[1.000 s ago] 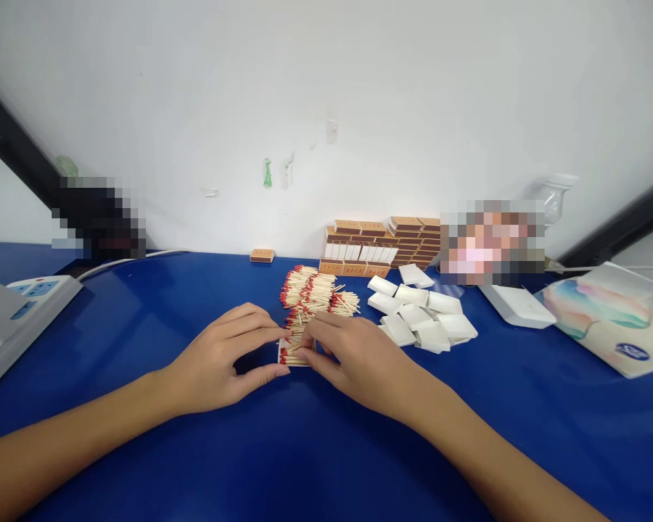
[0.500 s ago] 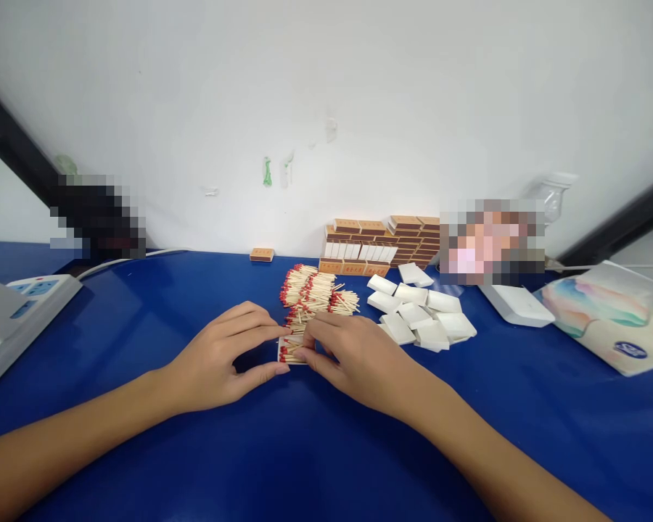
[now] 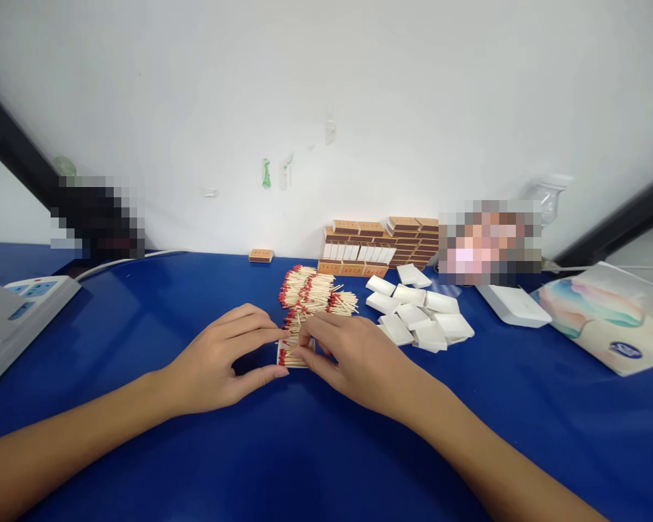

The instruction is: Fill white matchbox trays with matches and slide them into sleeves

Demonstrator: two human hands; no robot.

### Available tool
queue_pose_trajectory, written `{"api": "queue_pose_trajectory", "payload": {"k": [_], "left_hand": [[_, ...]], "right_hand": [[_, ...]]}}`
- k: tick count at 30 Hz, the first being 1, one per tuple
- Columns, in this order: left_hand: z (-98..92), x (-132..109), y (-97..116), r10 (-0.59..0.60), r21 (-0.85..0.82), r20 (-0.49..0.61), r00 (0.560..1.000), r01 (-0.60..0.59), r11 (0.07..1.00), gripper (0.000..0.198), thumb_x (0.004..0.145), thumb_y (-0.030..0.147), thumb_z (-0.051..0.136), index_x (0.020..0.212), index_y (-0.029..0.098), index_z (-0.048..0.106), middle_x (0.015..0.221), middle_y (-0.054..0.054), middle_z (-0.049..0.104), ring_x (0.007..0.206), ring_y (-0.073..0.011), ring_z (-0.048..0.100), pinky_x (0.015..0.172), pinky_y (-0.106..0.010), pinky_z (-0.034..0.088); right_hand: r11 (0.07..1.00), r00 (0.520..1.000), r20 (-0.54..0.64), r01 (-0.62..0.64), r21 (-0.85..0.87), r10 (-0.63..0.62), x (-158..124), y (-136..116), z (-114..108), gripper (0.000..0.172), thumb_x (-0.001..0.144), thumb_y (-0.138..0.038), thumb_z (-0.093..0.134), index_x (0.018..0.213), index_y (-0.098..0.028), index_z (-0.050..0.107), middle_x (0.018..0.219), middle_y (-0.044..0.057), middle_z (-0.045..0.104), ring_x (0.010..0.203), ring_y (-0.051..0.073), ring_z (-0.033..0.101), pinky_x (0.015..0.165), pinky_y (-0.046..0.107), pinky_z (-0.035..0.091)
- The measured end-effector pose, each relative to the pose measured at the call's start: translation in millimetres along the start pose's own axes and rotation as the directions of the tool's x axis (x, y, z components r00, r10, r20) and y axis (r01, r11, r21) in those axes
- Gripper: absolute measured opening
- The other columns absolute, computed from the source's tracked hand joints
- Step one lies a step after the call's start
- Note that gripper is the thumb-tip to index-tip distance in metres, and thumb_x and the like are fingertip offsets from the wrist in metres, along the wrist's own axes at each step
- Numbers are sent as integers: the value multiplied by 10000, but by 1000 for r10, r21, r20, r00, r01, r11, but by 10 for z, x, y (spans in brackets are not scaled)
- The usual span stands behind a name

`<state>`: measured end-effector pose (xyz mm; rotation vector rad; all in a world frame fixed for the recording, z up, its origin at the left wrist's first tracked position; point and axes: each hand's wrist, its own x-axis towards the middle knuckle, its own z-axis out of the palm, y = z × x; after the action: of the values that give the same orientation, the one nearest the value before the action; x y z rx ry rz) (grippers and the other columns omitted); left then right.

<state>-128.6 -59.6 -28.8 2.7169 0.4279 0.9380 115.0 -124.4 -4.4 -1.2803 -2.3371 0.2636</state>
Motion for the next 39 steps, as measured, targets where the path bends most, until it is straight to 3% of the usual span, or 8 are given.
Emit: {"api": "queue_pose_trajectory", "payload": {"k": [6,10,20,30,39], "left_hand": [[-1,2,-4,-7,-2,11,1000,7,1000,372,952,360,728,1262,165,665,1045,-75,709,995,-217,612,909,-409,536],[-2,-5,-1,1,1,11,1000,-1,1000,370,957,355,722,1267,162,660,1051,-79,711,995,-218,610,911,-413,536],[-14,7,7,4,9,-1,1000,-4,1000,369,967,358,707,1283,174,657,1047,-88,717,991,-224,625,906,-419,548],[-7,4,-3,-5,13,-3,1000,5,1000,373,960,364,714,1277,173,661,1055,-89,717,1004,-229,626,916,-421,546],[-9,11,1,-8,38,-20,1000,9,999,359,966,364,702,1269,174,671,1057,-98,726,1014,-236,636,920,-429,553]], "right_hand": [[1000,999,-25,27,16,-27,-5,-1,10,70,1022,-262,623,994,-201,644,756,-20,601,617,121,516,605,254,362],[998,998,-18,55,20,-55,13,3,16,137,1029,-260,615,912,-194,641,746,-13,600,616,119,512,615,256,369],[1000,1000,14,15,-8,-15,10,2,14,156,1024,-258,607,884,-193,630,746,-8,612,617,124,518,606,263,357],[998,998,-19,57,9,-57,8,1,-3,128,1041,-254,574,1051,-200,689,750,-6,604,624,125,511,615,257,360],[998,997,-34,64,-26,-65,4,21,-1,173,1036,-230,550,1030,-188,718,726,1,614,621,128,525,614,263,373]]}}
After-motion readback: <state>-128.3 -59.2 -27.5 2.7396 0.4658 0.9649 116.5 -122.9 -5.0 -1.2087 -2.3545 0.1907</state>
